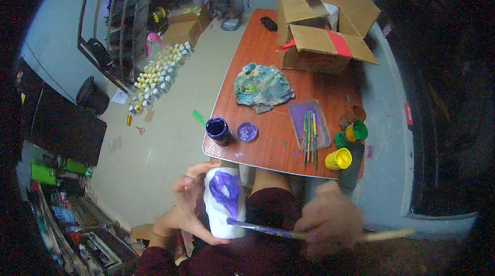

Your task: The person paints a small white decorative object with purple paint using a brush. They repeatedly dip the brush into a purple paint container and apply paint to the object's surface while holding it in their lap.

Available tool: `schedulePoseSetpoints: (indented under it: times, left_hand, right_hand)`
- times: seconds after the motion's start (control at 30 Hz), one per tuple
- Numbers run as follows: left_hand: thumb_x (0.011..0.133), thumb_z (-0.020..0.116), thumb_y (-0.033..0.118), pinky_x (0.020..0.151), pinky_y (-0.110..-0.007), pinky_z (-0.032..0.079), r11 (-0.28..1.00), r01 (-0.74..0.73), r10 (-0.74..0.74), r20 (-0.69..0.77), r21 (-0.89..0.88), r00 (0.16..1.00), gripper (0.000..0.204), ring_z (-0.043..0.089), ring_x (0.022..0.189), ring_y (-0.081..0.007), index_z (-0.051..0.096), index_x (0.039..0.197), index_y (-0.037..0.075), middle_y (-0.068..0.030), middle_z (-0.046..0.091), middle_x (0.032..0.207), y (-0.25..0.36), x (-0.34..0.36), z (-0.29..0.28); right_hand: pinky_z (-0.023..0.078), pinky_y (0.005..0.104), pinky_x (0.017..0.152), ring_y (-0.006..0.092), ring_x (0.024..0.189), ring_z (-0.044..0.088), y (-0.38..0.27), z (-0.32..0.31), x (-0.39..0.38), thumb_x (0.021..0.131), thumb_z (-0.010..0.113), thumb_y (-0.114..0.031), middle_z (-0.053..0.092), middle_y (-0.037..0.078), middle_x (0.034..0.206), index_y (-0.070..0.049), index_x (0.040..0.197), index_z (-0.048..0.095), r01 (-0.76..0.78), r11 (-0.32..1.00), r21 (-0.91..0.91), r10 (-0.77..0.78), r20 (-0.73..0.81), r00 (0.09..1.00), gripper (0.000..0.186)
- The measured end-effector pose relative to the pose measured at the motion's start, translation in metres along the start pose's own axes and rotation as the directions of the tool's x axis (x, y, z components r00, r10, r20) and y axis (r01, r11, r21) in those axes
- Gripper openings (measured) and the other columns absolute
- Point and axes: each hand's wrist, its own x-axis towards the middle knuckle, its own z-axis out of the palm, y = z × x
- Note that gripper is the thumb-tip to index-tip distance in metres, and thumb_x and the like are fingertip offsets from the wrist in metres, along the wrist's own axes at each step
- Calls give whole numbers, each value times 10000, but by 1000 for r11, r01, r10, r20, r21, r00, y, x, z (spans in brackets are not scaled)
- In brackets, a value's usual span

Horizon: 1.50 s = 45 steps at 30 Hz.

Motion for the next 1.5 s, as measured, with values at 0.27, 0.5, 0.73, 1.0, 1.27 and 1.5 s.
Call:
schedulePoseSetpoints:
  times: [0.27,0.5,0.73,1.0,1.27,1.5]
  left_hand:
    - [436,834,128,1006,-443,238,728,151,-154,56,-669,987,1221,242,1249,-346,16,1328,292,-200,203,1320,-15,-22,17]
    - [418,844,180,1022,-430,204,622,115,-111,57,-774,992,1225,220,1267,-333,34,1329,303,-205,225,1312,-30,-24,27]
    - [420,844,187,1026,-428,200,592,134,-139,63,-795,988,1213,221,1268,-331,44,1325,300,-205,226,1311,-28,-22,27]
    - [425,843,194,1025,-432,209,579,142,-156,62,-803,986,1207,223,1267,-333,42,1322,296,-198,224,1311,-28,-22,28]
    - [429,842,203,1021,-437,225,555,159,-199,55,-816,978,1202,227,1264,-336,39,1319,291,-192,225,1307,-27,-22,29]
    - [354,860,365,1000,-473,288,481,255,-435,25,-839,900,1250,303,1229,-397,69,1322,356,-232,267,1307,-17,-23,33]
  right_hand:
    - [301,337,585,157,489,467,29,67,-4,825,580,-285,579,88,603,-107,840,446,-8,923,384,269,-630,729,224]
    - [288,316,570,136,443,422,28,68,0,837,555,-353,548,50,540,-124,788,402,-101,933,345,303,-601,739,280]
    - [294,318,574,136,448,423,23,66,6,832,569,-333,550,52,538,-118,802,410,-114,939,323,290,-572,767,269]
    - [291,316,568,138,466,432,25,65,1,826,576,-337,556,54,545,-116,791,413,-87,967,241,215,-579,786,277]
    - [345,348,593,181,558,525,17,66,0,800,606,-269,619,62,667,-91,740,538,-92,958,273,242,-589,771,200]
    - [308,327,589,147,500,457,20,64,-4,818,585,-293,566,41,581,-117,781,456,-131,980,153,197,-593,781,222]
